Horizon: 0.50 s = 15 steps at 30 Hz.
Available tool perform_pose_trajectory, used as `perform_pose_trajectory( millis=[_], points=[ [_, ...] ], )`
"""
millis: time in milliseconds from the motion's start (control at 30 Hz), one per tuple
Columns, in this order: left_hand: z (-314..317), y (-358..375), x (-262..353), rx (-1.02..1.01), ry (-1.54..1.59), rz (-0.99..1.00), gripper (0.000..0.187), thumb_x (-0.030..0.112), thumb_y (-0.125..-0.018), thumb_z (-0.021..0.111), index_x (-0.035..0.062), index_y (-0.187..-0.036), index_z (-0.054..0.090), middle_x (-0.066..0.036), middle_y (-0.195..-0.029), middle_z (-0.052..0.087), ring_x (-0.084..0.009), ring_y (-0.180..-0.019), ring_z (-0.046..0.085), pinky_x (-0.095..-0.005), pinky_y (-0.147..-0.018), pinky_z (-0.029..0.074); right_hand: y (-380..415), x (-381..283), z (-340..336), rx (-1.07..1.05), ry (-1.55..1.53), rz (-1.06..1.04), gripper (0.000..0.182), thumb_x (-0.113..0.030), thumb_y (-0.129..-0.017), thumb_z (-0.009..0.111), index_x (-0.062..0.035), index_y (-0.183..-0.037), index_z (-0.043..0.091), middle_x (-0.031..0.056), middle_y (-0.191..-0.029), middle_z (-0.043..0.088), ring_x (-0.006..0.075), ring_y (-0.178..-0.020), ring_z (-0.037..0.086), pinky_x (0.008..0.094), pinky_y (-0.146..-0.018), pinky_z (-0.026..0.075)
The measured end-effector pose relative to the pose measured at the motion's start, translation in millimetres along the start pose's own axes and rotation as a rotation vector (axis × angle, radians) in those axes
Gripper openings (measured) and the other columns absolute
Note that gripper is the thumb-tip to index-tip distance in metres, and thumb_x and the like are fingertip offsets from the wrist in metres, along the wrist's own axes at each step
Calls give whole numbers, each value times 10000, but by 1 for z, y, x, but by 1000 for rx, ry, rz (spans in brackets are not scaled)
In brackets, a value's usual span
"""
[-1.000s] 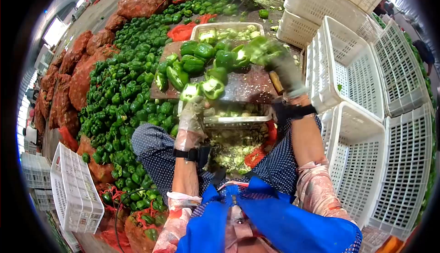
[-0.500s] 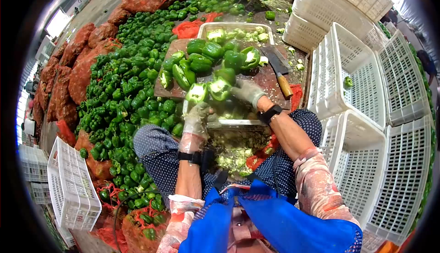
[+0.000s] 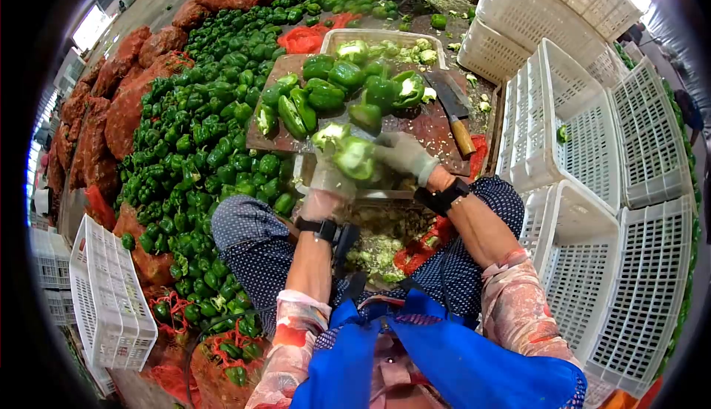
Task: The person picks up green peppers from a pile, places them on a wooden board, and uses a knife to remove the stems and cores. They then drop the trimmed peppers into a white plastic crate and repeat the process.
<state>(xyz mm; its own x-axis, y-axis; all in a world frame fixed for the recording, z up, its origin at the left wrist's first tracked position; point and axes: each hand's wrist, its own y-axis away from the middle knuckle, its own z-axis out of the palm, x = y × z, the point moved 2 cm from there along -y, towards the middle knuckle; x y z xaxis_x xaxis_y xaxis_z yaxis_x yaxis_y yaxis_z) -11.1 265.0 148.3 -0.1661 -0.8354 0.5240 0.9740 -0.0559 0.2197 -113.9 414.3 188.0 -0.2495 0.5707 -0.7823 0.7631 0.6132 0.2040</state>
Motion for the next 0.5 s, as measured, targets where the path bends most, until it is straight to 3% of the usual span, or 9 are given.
perform_pose_trajectory(
  millis=[67,100,133,167,200,233,333,400,500],
  points=[
    [-6,-15,-2,75,74,110,666,597,-883,517,71,-1289,482,-146,-1202,577,-256,-1083,569,-383,-892,511,4,-15,-4,46,128,32,450,-350,-864,595,-10,-1160,594,191,-1032,650,298,-900,645,378,-814,501],
    [-12,-18,1,-37,124,47,671,582,-876,544,54,-1285,479,-143,-1206,576,-260,-1082,570,-399,-895,511,18,-32,-14,102,89,37,435,-333,-875,597,-25,-1182,585,161,-1040,651,263,-872,646,349,-799,513],
    [3,-14,5,-6,184,78,487,428,-966,481,104,-1329,463,-87,-1248,582,-230,-1090,576,-384,-1000,443,26,-43,-21,156,49,43,422,-316,-886,600,-40,-1205,576,130,-1049,652,228,-843,647,320,-785,524],
    [11,-13,7,14,108,179,495,440,-948,510,100,-1306,481,-100,-1213,596,-244,-1076,581,-380,-984,454,24,-35,-19,214,-66,-92,458,-361,-884,590,-36,-1204,557,244,-1095,613,345,-992,618,409,-866,484],
    [18,-12,11,31,31,280,504,452,-929,540,95,-1282,499,-113,-1178,610,-259,-1061,586,-377,-968,465,22,-27,-14,157,-121,-92,464,-365,-879,598,-43,-1210,556,239,-1098,615,344,-992,620,407,-868,484],
    [31,-3,14,-118,48,160,478,408,-921,564,83,-1266,504,-110,-1162,610,-262,-1033,590,-405,-918,487,25,-26,-10,101,-175,-90,470,-369,-875,606,-49,-1216,556,235,-1100,618,343,-991,621,406,-870,485],
    [44,-4,11,109,-179,328,450,350,-934,549,81,-1290,490,-100,-1151,612,-247,-998,597,-418,-866,506,30,-32,5,69,-177,-121,513,-361,-853,644,-12,-1218,557,227,-1107,635,293,-1000,633,391,-876,489],
    [64,9,17,-24,-266,314,536,358,-947,510,76,-1386,387,-101,-1209,578,-241,-1044,582,-413,-892,501,30,-32,5,71,-385,-141,543,-391,-848,651,-18,-1232,561,221,-1128,633,284,-1006,631,396,-895,492],
    [61,13,23,205,-444,158,721,462,-886,570,126,-1454,279,-104,-1350,472,-276,-1159,528,-492,-959,464,22,-25,14,-22,-426,-69,547,-362,-855,651,-81,-1307,525,171,-1145,622,269,-1000,631,387,-912,507]
  ],
)
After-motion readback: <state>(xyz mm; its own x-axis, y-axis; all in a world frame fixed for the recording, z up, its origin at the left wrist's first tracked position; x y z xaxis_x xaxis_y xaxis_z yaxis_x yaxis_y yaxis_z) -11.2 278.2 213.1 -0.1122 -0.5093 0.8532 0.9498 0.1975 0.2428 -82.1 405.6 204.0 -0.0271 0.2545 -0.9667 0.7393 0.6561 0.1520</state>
